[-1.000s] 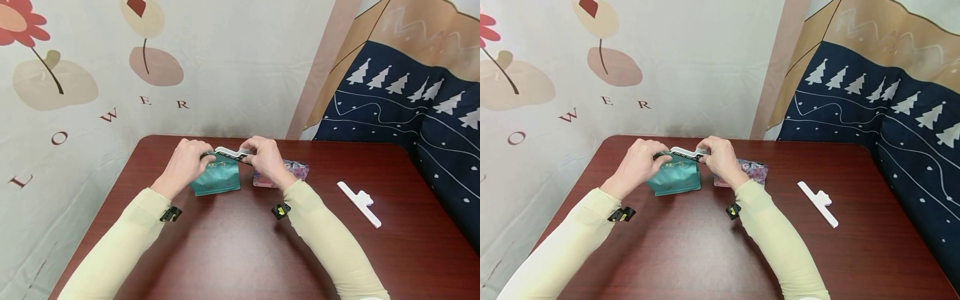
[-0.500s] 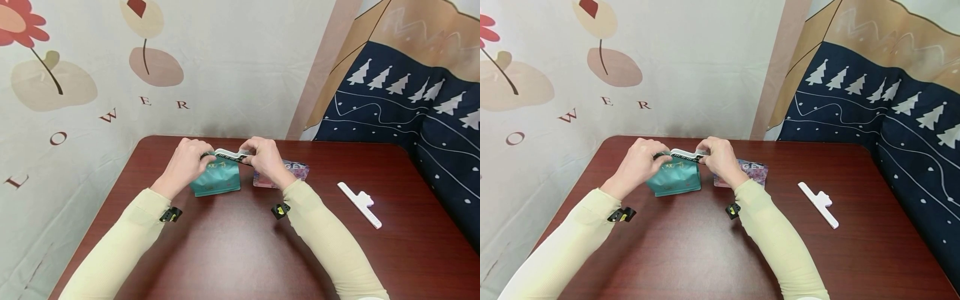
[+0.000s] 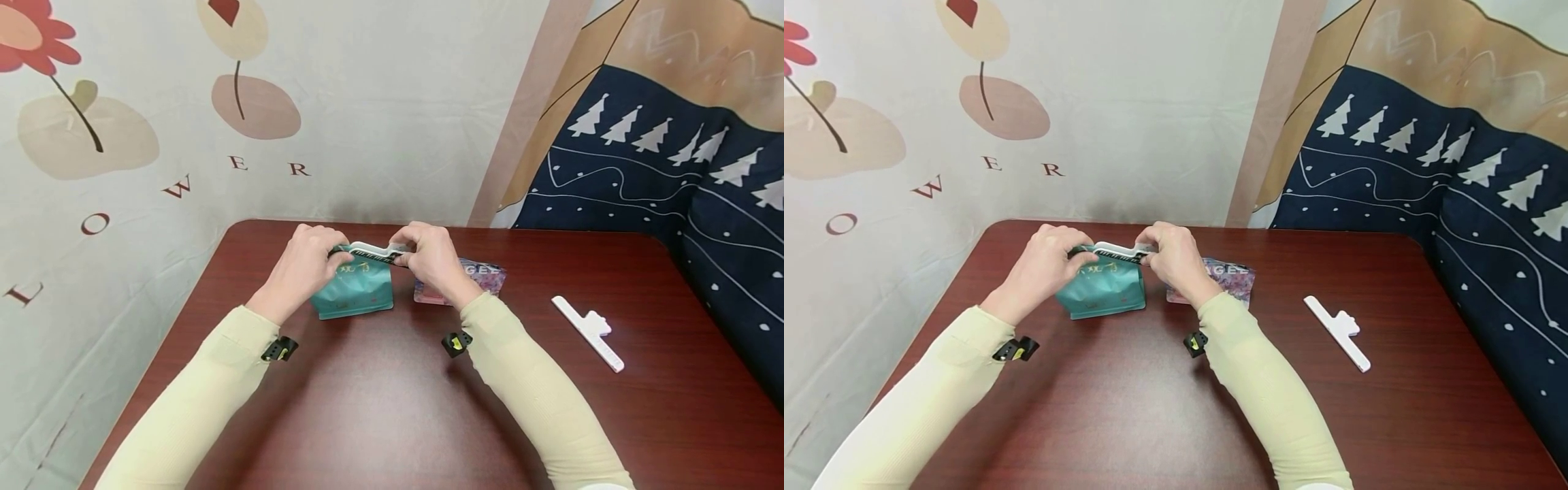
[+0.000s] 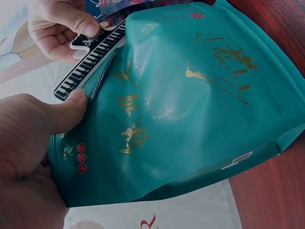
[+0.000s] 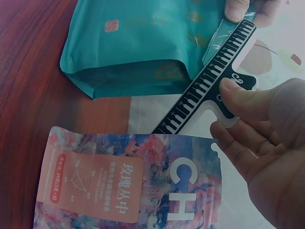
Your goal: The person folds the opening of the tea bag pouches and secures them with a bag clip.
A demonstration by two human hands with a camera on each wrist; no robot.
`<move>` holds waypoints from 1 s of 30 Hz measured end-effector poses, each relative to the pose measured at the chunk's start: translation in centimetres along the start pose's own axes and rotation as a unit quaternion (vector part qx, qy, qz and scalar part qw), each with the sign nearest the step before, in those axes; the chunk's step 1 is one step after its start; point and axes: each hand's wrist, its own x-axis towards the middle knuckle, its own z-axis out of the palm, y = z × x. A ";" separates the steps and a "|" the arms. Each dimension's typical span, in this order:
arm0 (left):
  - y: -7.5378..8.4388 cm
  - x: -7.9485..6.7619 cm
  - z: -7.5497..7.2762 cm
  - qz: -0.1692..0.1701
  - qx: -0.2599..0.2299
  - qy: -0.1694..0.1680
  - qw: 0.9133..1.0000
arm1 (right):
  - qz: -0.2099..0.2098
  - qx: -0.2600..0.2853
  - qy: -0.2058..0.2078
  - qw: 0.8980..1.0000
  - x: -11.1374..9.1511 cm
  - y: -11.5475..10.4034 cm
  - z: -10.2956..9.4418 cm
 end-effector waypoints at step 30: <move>-0.6 -1.3 -1.4 -0.066 0.036 0.013 0.997 | -0.004 -0.001 -0.004 1.000 0.2 -0.4 0.1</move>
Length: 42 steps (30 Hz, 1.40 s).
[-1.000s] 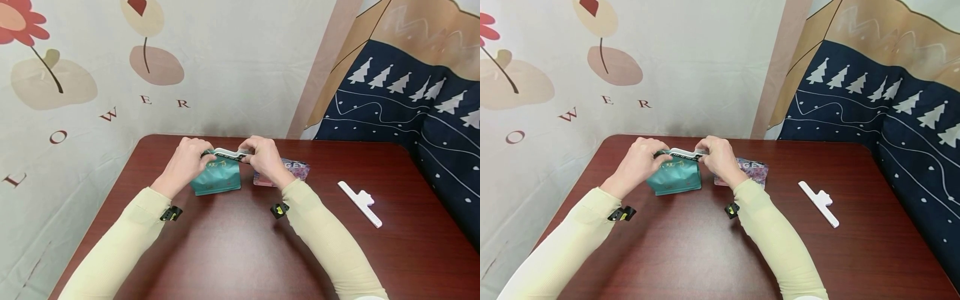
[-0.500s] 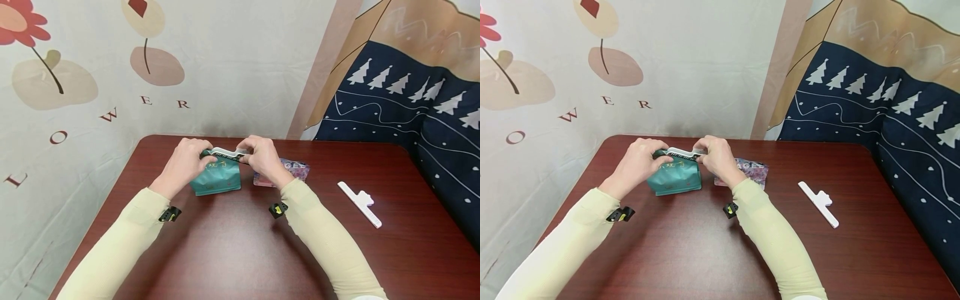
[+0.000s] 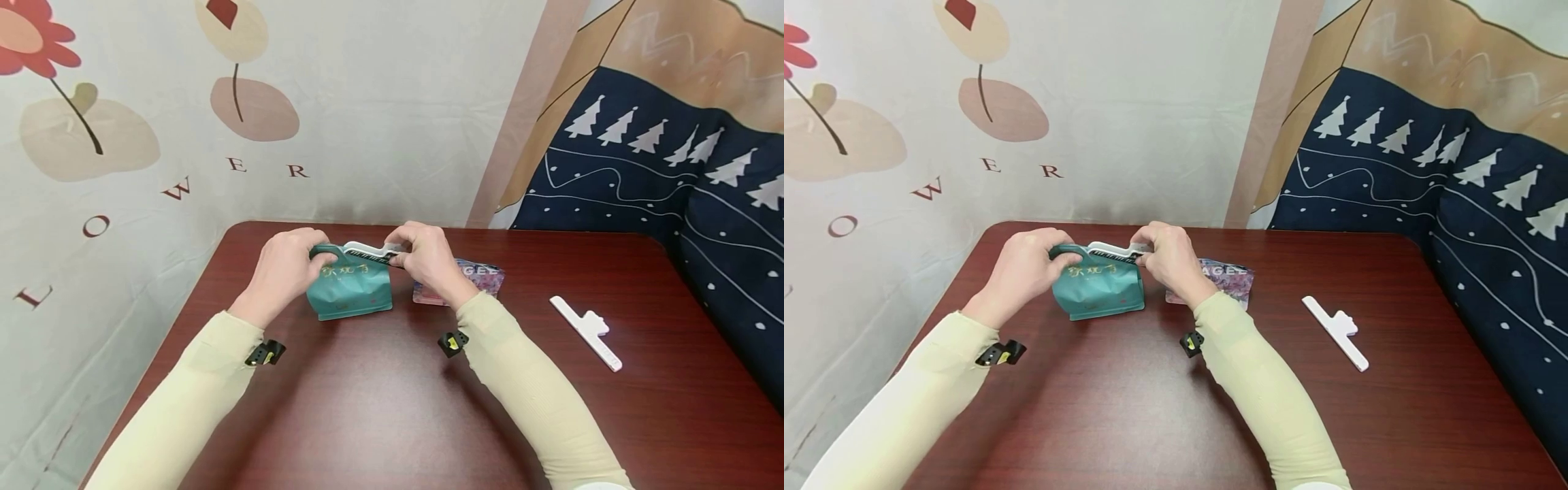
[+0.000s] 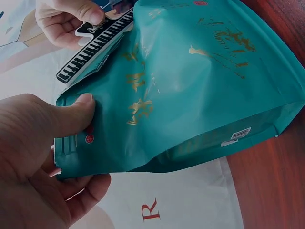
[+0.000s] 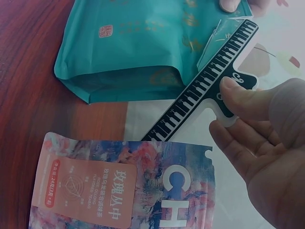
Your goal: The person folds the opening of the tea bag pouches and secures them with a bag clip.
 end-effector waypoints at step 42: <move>-0.5 0.1 -0.2 -0.026 -0.030 -0.026 0.999 | -0.004 0.008 -0.010 1.000 0.5 -1.2 0.3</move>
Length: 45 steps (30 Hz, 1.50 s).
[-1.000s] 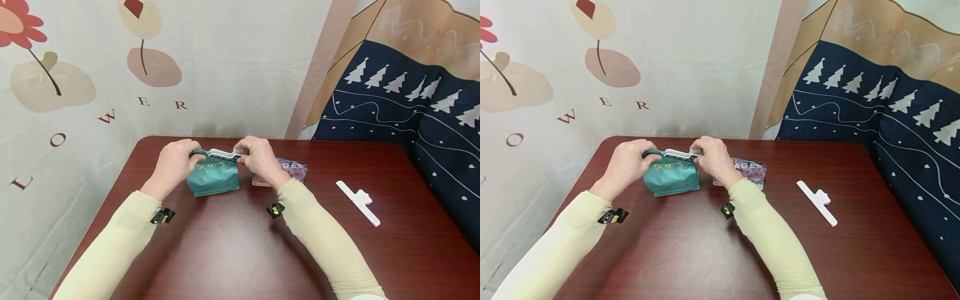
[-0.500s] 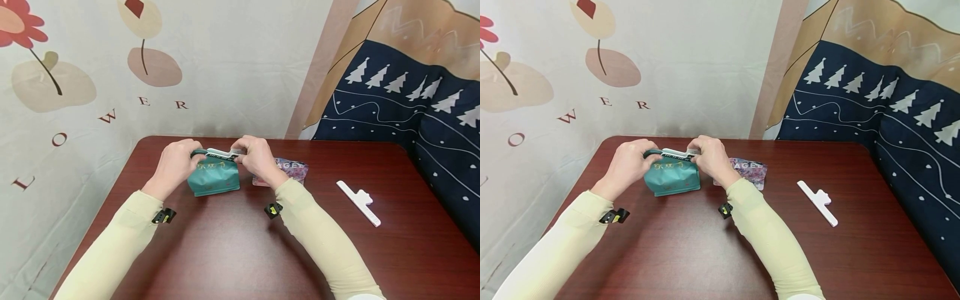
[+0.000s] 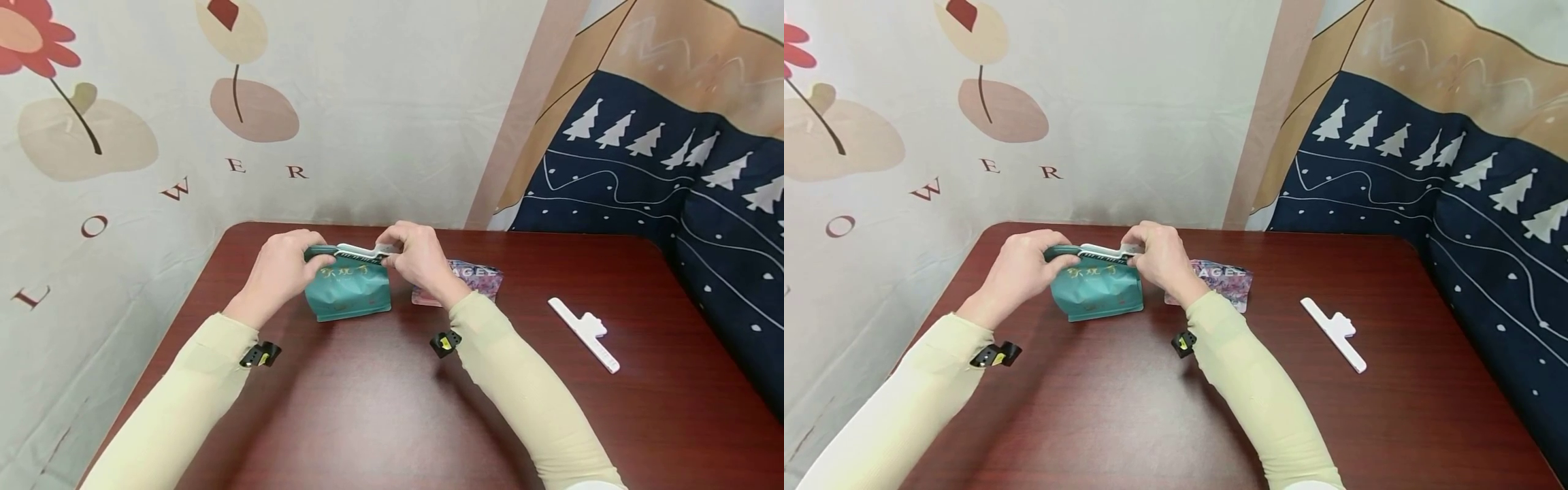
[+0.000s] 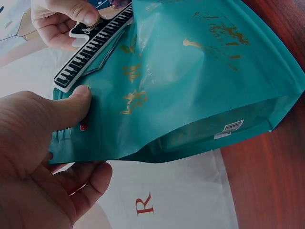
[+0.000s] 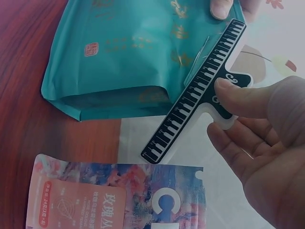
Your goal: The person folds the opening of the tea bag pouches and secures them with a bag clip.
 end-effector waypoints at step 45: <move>-0.3 -0.3 0.4 0.011 -0.015 0.026 0.999 | -0.004 0.048 -0.007 0.999 0.4 -0.7 0.2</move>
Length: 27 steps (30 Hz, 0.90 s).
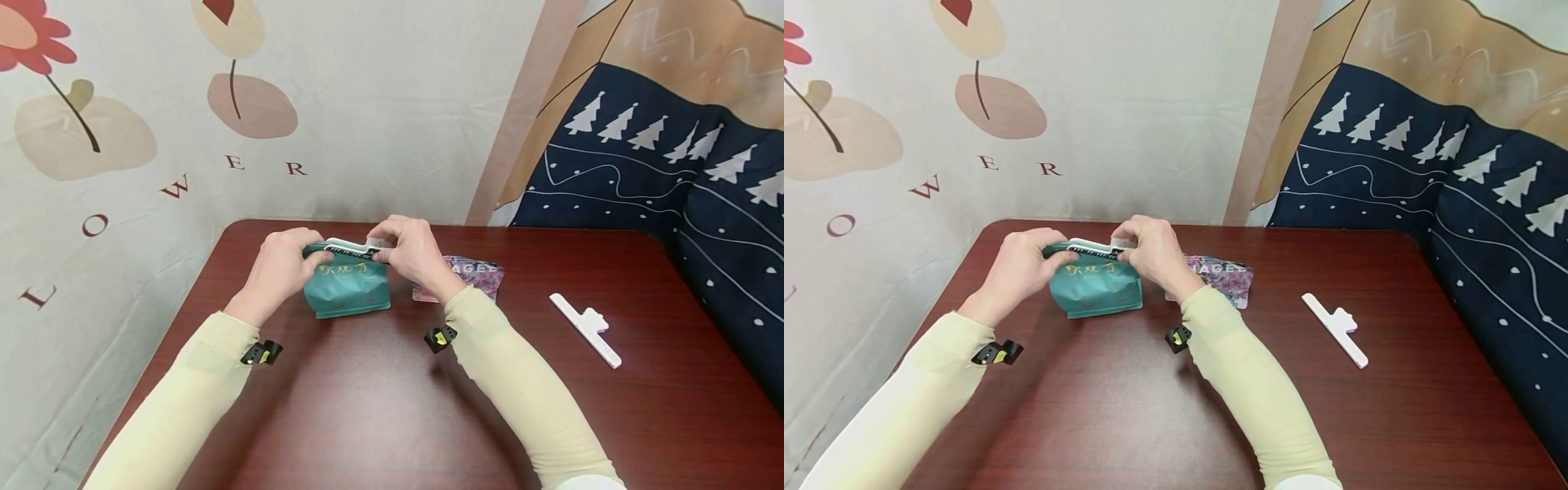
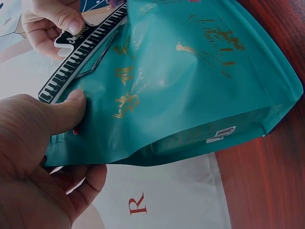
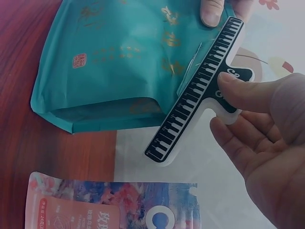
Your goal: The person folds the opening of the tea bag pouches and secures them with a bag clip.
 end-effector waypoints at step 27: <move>0.3 0.2 0.1 -0.025 0.003 -0.009 1.000 | 0.011 0.026 0.026 0.999 0.2 -0.2 0.5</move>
